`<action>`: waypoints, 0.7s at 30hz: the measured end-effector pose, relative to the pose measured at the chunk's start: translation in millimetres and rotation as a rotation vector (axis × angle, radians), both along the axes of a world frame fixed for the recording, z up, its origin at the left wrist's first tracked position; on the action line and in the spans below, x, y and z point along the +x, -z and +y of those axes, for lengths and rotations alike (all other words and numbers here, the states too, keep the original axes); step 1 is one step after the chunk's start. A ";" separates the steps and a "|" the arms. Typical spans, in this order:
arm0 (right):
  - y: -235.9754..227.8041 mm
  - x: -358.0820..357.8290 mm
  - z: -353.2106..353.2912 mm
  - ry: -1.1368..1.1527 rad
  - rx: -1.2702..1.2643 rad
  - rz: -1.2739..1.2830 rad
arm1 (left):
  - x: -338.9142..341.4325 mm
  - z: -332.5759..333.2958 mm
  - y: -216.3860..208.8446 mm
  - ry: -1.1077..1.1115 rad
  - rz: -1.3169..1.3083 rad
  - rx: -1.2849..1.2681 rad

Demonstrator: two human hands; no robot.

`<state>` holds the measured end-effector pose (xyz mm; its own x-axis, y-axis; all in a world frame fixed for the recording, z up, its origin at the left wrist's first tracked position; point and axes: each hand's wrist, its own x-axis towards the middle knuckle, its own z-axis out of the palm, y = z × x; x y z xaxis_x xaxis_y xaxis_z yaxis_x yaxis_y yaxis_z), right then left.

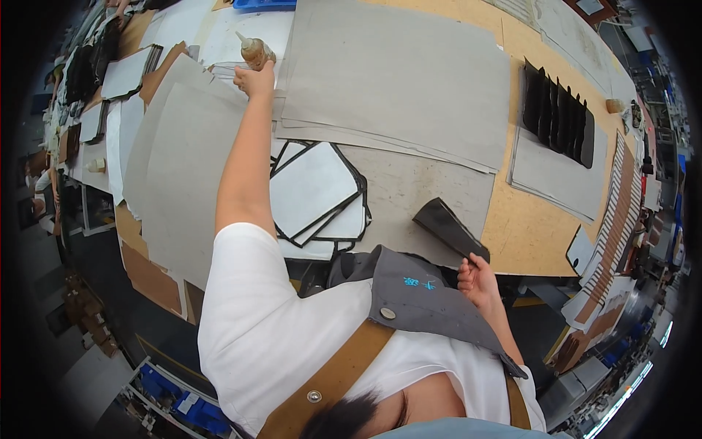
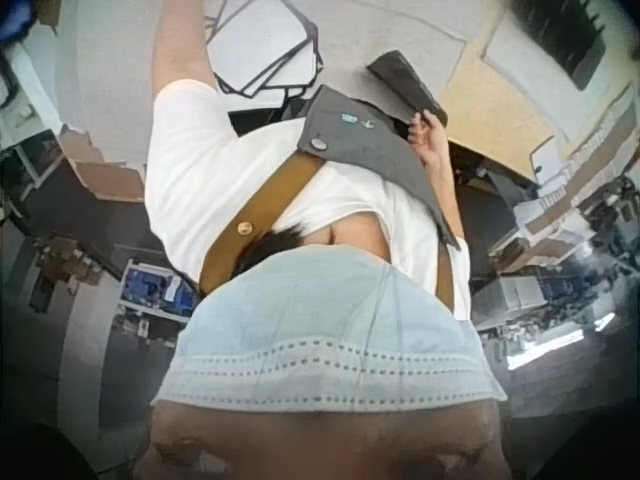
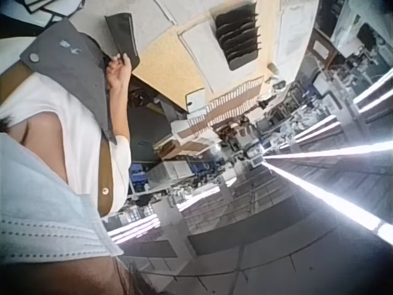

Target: The recorder is assembling small leather panels, applying adhesive from a bottle, and aligning the pieces at a workstation.

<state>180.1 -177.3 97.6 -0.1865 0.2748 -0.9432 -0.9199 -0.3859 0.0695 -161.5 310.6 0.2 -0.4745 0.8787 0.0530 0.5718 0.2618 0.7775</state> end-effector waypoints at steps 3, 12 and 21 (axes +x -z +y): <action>1.8 -14.7 1.0 0.044 0.080 0.198 | 11.3 31.4 10.3 -0.111 0.057 -0.123; -47.0 -16.6 58.9 -0.591 0.287 -0.430 | 12.6 10.3 -13.3 0.064 -0.353 0.203; -30.8 -53.0 122.5 -0.398 0.579 -0.470 | 144.7 -261.2 -86.5 0.956 -0.873 -0.313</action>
